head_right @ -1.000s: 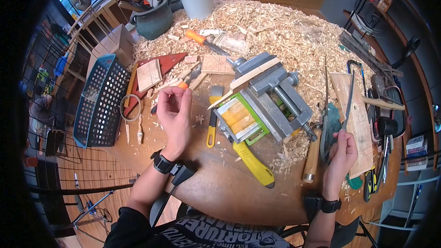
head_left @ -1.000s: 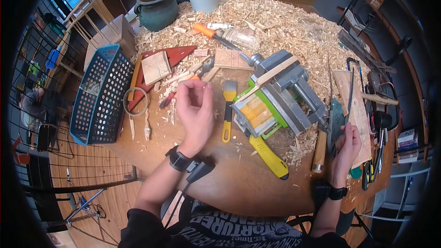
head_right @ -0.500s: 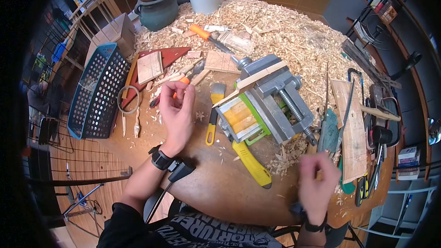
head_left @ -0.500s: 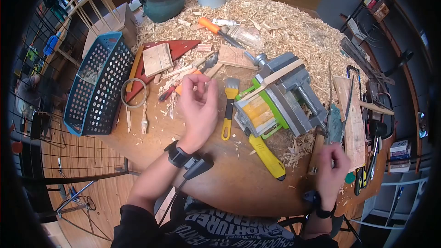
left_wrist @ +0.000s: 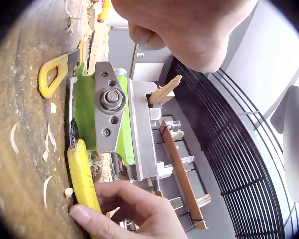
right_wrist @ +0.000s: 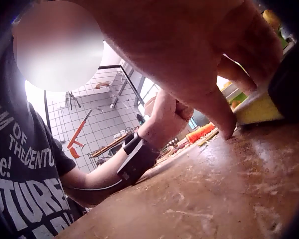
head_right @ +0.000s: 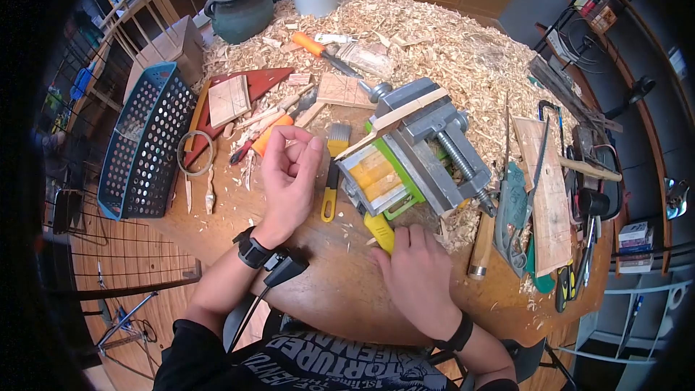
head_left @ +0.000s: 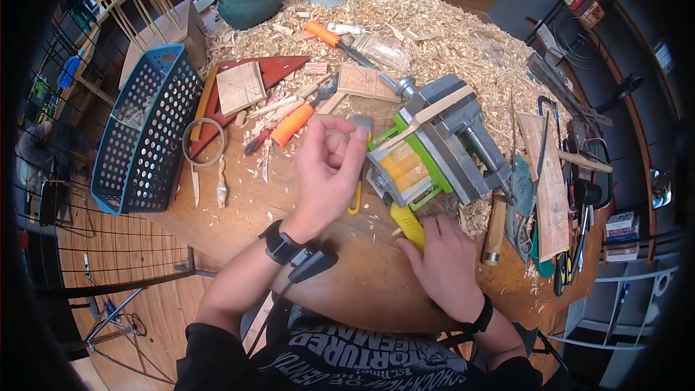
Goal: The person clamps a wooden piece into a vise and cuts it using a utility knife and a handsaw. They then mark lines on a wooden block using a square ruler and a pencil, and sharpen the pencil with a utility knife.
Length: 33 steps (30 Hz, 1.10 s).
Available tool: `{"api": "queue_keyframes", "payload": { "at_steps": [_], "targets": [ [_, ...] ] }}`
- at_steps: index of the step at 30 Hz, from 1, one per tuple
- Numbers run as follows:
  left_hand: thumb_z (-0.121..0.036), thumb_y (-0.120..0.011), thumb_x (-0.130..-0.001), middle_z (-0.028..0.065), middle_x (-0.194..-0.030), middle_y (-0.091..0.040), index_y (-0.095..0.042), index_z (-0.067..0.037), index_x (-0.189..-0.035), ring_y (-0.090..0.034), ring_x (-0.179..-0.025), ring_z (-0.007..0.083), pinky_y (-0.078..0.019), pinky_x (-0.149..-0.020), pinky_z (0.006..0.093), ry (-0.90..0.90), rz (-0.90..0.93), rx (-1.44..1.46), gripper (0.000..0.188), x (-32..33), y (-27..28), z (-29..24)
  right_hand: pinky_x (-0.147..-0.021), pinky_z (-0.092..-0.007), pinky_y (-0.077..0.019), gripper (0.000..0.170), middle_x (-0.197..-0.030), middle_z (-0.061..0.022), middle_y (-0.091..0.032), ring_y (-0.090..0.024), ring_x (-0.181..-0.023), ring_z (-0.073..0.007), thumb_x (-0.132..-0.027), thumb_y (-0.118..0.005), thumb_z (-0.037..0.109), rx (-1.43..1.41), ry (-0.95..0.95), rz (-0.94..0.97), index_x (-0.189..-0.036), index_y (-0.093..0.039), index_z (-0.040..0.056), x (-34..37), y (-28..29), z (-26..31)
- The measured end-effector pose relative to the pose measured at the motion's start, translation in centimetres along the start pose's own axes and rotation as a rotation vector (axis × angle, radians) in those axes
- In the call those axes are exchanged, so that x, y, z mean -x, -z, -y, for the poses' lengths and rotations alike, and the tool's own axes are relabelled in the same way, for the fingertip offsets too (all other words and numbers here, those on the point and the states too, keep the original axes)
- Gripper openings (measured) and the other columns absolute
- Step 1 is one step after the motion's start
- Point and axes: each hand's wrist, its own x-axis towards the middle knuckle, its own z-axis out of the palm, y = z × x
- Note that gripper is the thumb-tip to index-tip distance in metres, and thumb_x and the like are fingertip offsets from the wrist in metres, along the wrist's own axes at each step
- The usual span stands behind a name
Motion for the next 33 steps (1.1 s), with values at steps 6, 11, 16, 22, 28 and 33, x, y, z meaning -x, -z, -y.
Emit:
{"api": "queue_keyframes", "payload": {
  "at_steps": [6,11,16,22,28,33],
  "targets": [
    [-0.006,-0.058,-0.099,-0.0101,-0.06,-0.039,-0.047,-0.005,-0.099,-0.03,-0.052,-0.003,-0.0198,-0.046,0.0188,-0.045,-0.016,0.057,0.011,0.0,0.3,-0.4,-0.068,-0.043,-0.0493,0.03,-0.083,-0.0152,-0.058,-0.061,-0.078,-0.0338,-0.081,-0.074,0.024,-0.003,0.128,0.023,-0.09,-0.06,-0.0002,0.1,0.5,-0.3],
    [-0.01,-0.051,-0.103,-0.0087,-0.062,-0.047,-0.046,-0.006,-0.098,-0.035,-0.052,-0.0031,-0.0222,-0.045,0.018,-0.131,-0.108,0.18,0.008,0.0,0.7,-0.8,-0.069,-0.0448,-0.0487,0.027,-0.08,-0.0155,-0.058,-0.061,-0.077,-0.0347,-0.081,-0.073,0.021,-0.156,0.149,0.116,-0.088,-0.058,-0.0004,0.8,4.3,-0.4],
    [-0.013,-0.052,-0.104,-0.0088,-0.064,-0.046,-0.048,-0.005,-0.096,-0.033,-0.053,-0.0026,-0.0222,-0.046,0.0185,-0.085,-0.106,0.12,0.011,-0.3,1.0,-0.4,-0.069,-0.0393,-0.0477,0.024,-0.08,-0.0167,-0.059,-0.062,-0.076,-0.0341,-0.084,-0.066,0.015,-0.591,-0.023,0.128,-0.098,-0.055,-0.0001,0.2,6.0,-1.8],
    [-0.02,-0.05,-0.105,-0.0088,-0.071,-0.042,-0.053,-0.007,-0.097,-0.034,-0.058,-0.0007,-0.025,-0.049,0.0194,-0.05,-0.008,-0.004,0.016,-0.4,0.6,0.0,-0.064,-0.0413,-0.0451,0.021,-0.078,-0.0193,-0.056,-0.058,-0.068,-0.0343,-0.089,-0.053,0.011,-0.77,-0.21,0.003,-0.105,-0.045,0.0004,-2.6,5.4,-1.8],
    [-0.017,-0.052,-0.103,-0.0091,-0.069,-0.043,-0.057,-0.004,-0.099,-0.033,-0.059,-0.0008,-0.0249,-0.052,0.0193,-0.035,0.136,-0.136,0.014,-0.2,1.2,0.2,-0.058,-0.0504,-0.0459,0.026,-0.074,-0.0241,-0.061,-0.062,-0.069,-0.0466,-0.094,-0.06,0.022,-0.452,0.008,-0.095,-0.103,-0.047,0.0015,-4.7,4.9,0.7],
    [-0.015,-0.064,-0.093,-0.0072,-0.061,-0.037,-0.059,-0.001,-0.1,-0.032,-0.057,0.0018,-0.0237,-0.051,0.0218,-0.06,0.277,-0.325,0.016,-0.2,1.3,-0.5,-0.055,-0.049,-0.0475,0.031,-0.073,-0.0217,-0.064,-0.064,-0.066,-0.0426,-0.096,-0.06,0.031,-0.325,0.033,-0.046,-0.1,-0.05,0.0015,-5.4,4.4,0.7]
  ]
}}
